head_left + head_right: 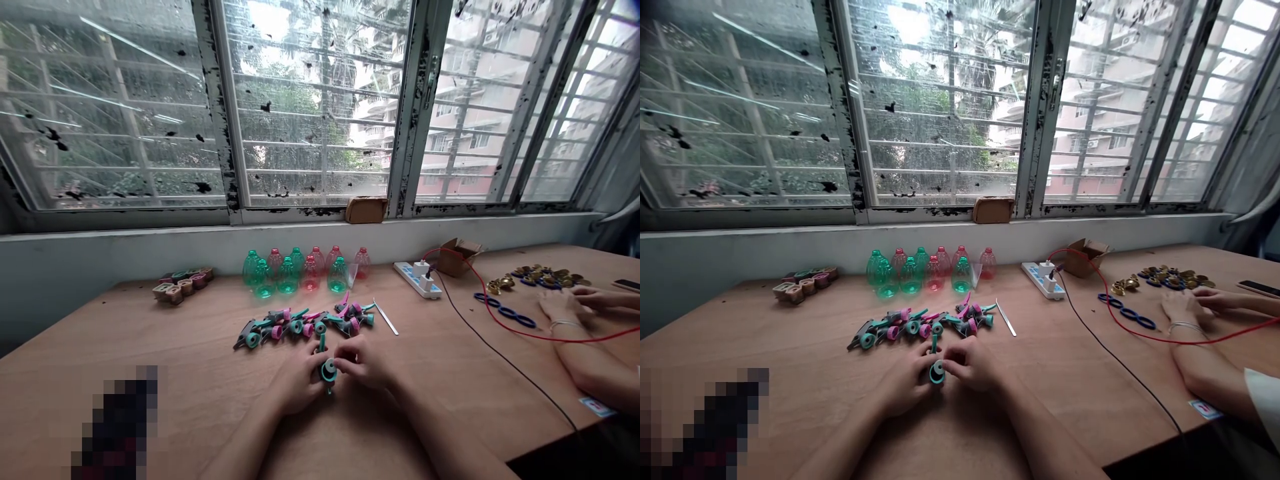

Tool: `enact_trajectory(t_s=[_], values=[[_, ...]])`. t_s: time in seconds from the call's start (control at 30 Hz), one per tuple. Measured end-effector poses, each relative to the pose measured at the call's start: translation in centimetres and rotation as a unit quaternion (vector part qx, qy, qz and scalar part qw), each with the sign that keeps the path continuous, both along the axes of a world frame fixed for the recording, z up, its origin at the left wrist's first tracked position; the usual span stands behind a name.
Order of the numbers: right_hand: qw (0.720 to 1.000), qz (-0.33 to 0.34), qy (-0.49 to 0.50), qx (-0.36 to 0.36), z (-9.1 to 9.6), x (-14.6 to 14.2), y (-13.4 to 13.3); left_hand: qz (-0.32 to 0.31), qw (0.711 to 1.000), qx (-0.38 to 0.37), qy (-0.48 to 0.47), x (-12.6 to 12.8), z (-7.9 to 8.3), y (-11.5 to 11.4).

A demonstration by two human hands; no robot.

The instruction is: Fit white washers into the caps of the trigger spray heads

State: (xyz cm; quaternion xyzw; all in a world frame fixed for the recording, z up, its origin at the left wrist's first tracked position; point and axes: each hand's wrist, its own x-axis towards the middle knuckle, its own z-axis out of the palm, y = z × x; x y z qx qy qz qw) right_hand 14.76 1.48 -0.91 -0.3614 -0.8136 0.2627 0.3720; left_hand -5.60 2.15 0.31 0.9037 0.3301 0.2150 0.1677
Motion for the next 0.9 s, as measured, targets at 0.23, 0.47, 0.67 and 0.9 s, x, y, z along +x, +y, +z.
enact_trajectory(t_s=[0.23, 0.47, 0.67, 0.9], values=[[1.0, -0.002, -0.006, 0.005, -0.4, -0.1, 0.3, -0.003, 1.0, -0.002, -0.013, 0.0, 0.2, -0.1], [1.0, -0.014, -0.011, 0.021, -0.4, -0.2, 0.2, 0.004, 1.0, -0.006, 0.002, 0.0, -0.2, 0.1], [0.997, 0.007, -0.003, 0.072, -0.7, -0.2, 0.5, 0.047, 0.999, 0.006, 0.014, 0.1, -0.3, 0.1], [0.996, -0.012, -0.008, 0.09, -1.6, -0.1, 1.0, 0.091, 0.995, 0.013, 0.042, 0.1, -0.1, 0.0]])
